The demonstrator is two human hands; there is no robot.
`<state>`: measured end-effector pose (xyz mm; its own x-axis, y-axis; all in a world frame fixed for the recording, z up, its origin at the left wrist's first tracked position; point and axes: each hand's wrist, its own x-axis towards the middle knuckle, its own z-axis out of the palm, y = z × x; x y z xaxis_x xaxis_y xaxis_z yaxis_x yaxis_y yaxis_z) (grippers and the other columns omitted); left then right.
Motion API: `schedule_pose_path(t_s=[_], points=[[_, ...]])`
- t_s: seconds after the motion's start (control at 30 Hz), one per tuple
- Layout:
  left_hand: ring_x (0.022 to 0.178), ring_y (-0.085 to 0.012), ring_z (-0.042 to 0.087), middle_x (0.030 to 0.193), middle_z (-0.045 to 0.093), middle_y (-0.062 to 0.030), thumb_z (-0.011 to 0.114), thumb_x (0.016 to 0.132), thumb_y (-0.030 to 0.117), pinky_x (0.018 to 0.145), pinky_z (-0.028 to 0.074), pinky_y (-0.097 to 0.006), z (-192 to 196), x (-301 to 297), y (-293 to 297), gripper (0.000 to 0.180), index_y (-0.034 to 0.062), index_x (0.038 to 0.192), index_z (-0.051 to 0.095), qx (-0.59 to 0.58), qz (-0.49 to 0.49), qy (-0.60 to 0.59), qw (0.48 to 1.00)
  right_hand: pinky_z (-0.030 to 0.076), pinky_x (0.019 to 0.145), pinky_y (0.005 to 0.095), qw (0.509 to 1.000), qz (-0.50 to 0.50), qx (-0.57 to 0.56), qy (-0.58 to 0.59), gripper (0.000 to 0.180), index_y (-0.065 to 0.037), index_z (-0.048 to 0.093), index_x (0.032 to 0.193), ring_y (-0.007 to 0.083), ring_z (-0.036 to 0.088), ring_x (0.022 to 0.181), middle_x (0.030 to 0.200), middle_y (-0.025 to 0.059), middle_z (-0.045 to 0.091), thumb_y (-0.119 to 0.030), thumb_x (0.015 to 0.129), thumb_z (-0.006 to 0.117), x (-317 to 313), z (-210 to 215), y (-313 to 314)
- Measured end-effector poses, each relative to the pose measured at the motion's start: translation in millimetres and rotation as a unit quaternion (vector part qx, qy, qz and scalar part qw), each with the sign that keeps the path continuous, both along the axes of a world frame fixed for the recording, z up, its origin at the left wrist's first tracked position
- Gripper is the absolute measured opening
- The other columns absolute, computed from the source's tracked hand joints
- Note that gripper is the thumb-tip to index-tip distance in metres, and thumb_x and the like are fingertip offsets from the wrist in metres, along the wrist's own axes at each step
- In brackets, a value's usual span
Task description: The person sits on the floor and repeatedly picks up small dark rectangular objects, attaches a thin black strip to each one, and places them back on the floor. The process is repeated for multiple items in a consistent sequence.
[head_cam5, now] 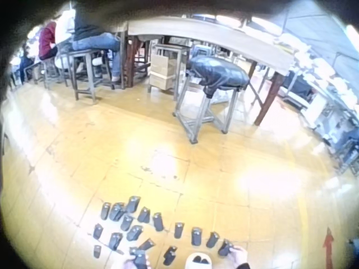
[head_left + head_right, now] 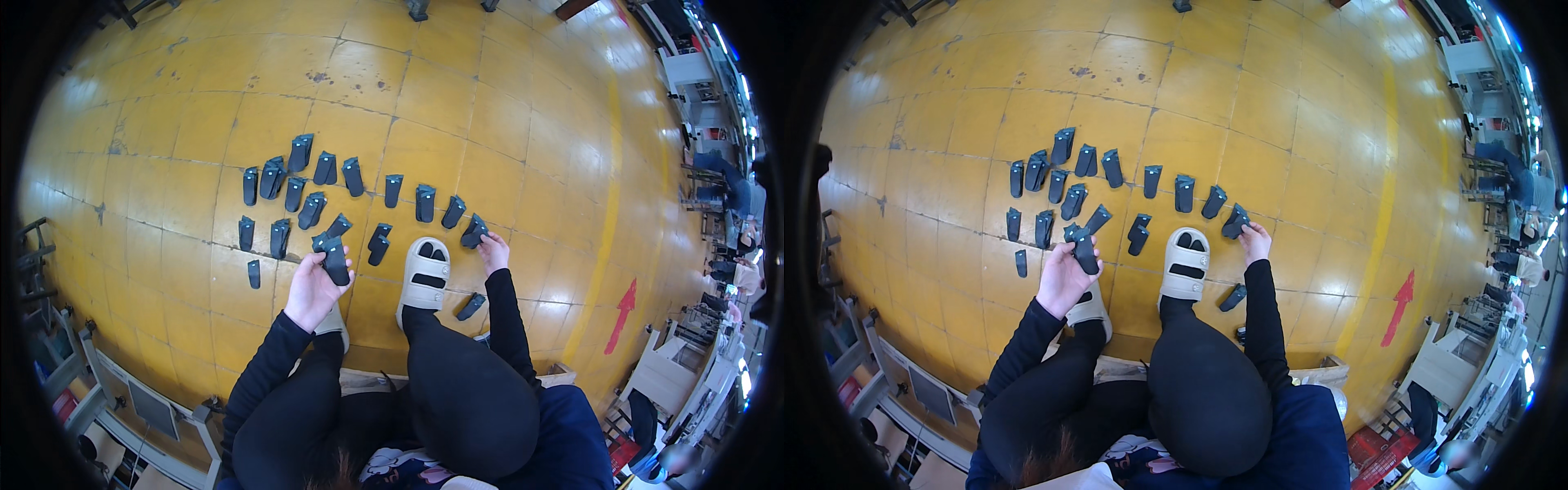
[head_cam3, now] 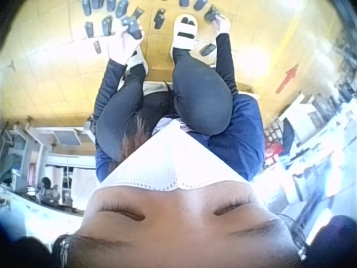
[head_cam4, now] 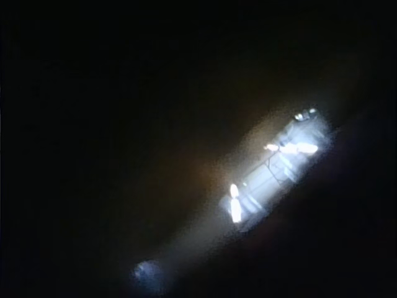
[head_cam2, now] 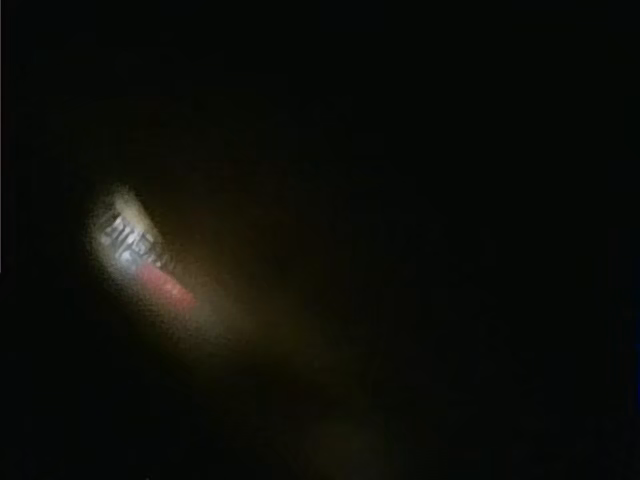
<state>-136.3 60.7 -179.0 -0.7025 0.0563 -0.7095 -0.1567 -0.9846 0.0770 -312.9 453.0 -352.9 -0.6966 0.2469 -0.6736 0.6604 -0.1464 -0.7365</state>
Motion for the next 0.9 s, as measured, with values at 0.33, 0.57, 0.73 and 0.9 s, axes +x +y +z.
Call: schedule_pose_path(t_s=[0.33, 0.57, 0.73, 0.9], points=[[0.103, -0.0226, 0.056, 0.122, 0.055, -0.0113, 0.048, 0.093, 0.017, 0.09, 0.047, -0.042, 2.3, 3.7, -2.2, 0.036, 0.0043, 0.126, 0.044, -0.012, -0.024, 0.009, 1.0, 0.046, 0.071, 0.0226, 0.977, 0.117, 0.128, 0.124, 0.019, -0.002, 0.062, 0.106, 0.0103, 0.06, 0.082, 0.093, 0.0033, 0.064, -0.008, 0.088, 0.062, -25.3, 33.2, -47.8], [0.108, -0.0211, 0.055, 0.124, 0.055, -0.0099, 0.053, 0.091, 0.012, 0.094, 0.047, -0.04, 7.1, -2.3, 3.7, 0.038, 0.0044, 0.128, 0.045, -0.017, -0.042, 0.002, 0.999, 0.048, 0.075, 0.0232, 0.936, 0.287, -0.01, 0.203, 0.016, -0.002, 0.062, 0.106, 0.0107, 0.061, 0.082, 0.093, 0.0044, 0.066, -0.008, 0.091, 0.061, -27.6, 132.2, -146.6], [0.107, -0.018, 0.056, 0.123, 0.055, -0.0073, 0.057, 0.089, 0.006, 0.092, 0.049, -0.038, 9.2, -1.7, 1.2, 0.036, 0.0049, 0.124, 0.05, -0.032, -0.074, 0.012, 0.997, 0.048, 0.085, 0.0293, 0.778, 0.549, -0.023, 0.305, 0.022, -0.003, 0.066, 0.105, 0.0161, 0.061, 0.096, 0.103, 0.006, 0.063, -0.003, 0.083, 0.068, 9.8, 181.9, -205.0], [0.105, -0.0145, 0.056, 0.115, 0.057, -0.0053, 0.061, 0.087, 0.003, 0.089, 0.051, -0.036, 2.6, 2.5, 7.1, 0.034, 0.0067, 0.12, 0.053, -0.041, -0.112, 0.005, 0.993, 0.046, 0.091, 0.0326, 0.706, 0.623, -0.068, 0.33, 0.026, -0.007, 0.068, 0.107, 0.0218, 0.056, 0.107, 0.113, 0.0077, 0.057, -0.007, 0.081, 0.07, 37.1, 187.5, -227.1]])
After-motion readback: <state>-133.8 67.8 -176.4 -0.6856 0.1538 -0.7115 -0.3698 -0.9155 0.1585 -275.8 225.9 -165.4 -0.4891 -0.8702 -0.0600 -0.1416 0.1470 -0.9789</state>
